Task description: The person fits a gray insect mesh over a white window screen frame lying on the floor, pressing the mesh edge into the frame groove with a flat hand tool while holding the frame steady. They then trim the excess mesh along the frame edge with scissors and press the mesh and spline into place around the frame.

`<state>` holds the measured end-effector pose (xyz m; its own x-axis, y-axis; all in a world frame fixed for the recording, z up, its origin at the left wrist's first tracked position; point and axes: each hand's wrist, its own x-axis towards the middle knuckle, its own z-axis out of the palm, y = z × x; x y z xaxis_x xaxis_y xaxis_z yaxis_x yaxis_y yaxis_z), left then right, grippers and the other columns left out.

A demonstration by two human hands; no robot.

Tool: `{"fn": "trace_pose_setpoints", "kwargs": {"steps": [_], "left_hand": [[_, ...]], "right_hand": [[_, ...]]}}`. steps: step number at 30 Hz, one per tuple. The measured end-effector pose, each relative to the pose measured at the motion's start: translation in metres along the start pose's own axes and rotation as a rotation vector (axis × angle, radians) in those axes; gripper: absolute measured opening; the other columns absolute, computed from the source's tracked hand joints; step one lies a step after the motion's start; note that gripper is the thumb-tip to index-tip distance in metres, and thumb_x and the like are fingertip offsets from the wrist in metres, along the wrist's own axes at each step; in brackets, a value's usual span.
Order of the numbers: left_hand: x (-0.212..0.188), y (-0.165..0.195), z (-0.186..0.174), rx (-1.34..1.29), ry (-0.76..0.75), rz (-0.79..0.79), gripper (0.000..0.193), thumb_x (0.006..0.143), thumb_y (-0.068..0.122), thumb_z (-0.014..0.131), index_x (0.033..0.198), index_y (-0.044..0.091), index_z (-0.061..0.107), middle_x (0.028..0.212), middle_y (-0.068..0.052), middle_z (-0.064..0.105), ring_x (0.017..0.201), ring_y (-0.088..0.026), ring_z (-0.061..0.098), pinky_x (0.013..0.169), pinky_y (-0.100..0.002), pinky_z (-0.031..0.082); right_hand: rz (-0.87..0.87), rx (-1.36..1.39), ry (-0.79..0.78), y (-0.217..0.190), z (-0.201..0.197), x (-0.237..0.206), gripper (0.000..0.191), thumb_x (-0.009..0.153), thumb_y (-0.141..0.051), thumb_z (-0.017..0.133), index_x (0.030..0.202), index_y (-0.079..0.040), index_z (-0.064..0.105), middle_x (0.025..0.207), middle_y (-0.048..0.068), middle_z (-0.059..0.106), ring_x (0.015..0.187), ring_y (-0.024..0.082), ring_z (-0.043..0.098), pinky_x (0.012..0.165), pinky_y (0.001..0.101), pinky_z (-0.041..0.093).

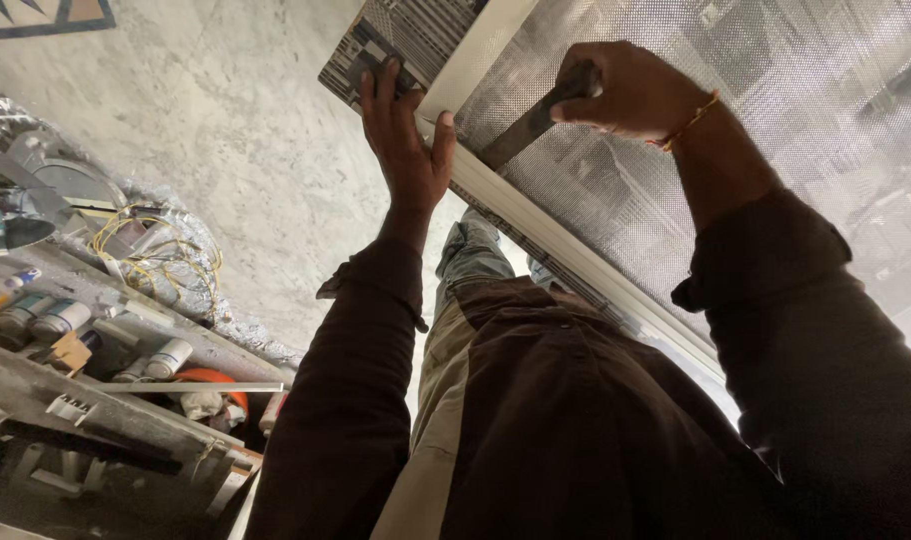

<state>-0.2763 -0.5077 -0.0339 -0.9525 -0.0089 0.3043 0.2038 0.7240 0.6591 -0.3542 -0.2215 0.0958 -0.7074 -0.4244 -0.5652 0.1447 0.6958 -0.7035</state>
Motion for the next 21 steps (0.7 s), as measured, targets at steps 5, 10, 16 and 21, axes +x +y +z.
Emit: {"fn": "trace_pose_setpoints", "kwargs": {"steps": [5,10,16,21], "left_hand": [[0.002,0.000,-0.003,0.002,-0.026,-0.026,0.044,0.110,0.046,0.052,0.131,0.008,0.054,0.161,-0.017,0.038,0.158,-0.046,0.023,0.128,-0.066,0.027],[0.003,-0.007,-0.002,0.012,-0.045,-0.002,0.046,0.111,0.048,0.053,0.131,0.007,0.054,0.160,-0.020,0.040,0.156,-0.049,0.025,0.127,-0.066,0.026],[0.001,-0.013,0.003,0.026,-0.055,0.025,0.060,0.108,0.055,0.055,0.143,0.007,0.046,0.162,-0.020,0.040,0.156,-0.050,0.027,0.129,-0.067,0.025],[0.001,-0.016,0.000,-0.042,-0.096,-0.041,0.095,0.101,0.062,0.064,0.162,0.001,0.024,0.165,-0.029,0.029,0.156,-0.050,0.027,0.128,-0.063,0.026]], "right_hand": [[0.070,-0.186,0.076,-0.054,0.039,-0.030,0.025,0.101,-0.026,0.070,0.110,-0.004,0.063,0.093,0.016,0.074,0.074,0.025,0.071,0.066,0.0401,0.058],[0.027,-0.190,0.038,-0.032,0.027,-0.049,0.026,0.102,-0.033,0.064,0.108,-0.009,0.063,0.096,0.010,0.076,0.074,0.024,0.072,0.068,0.0397,0.058],[0.197,-0.144,-0.122,0.073,0.036,-0.119,0.026,0.101,-0.038,0.059,0.109,-0.014,0.064,0.097,0.008,0.077,0.080,0.024,0.074,0.076,0.0413,0.060],[0.273,-0.125,-0.063,0.159,0.049,-0.238,0.031,0.096,-0.044,0.061,0.109,-0.016,0.066,0.103,0.004,0.079,0.097,0.023,0.076,0.090,0.0440,0.059]]}}
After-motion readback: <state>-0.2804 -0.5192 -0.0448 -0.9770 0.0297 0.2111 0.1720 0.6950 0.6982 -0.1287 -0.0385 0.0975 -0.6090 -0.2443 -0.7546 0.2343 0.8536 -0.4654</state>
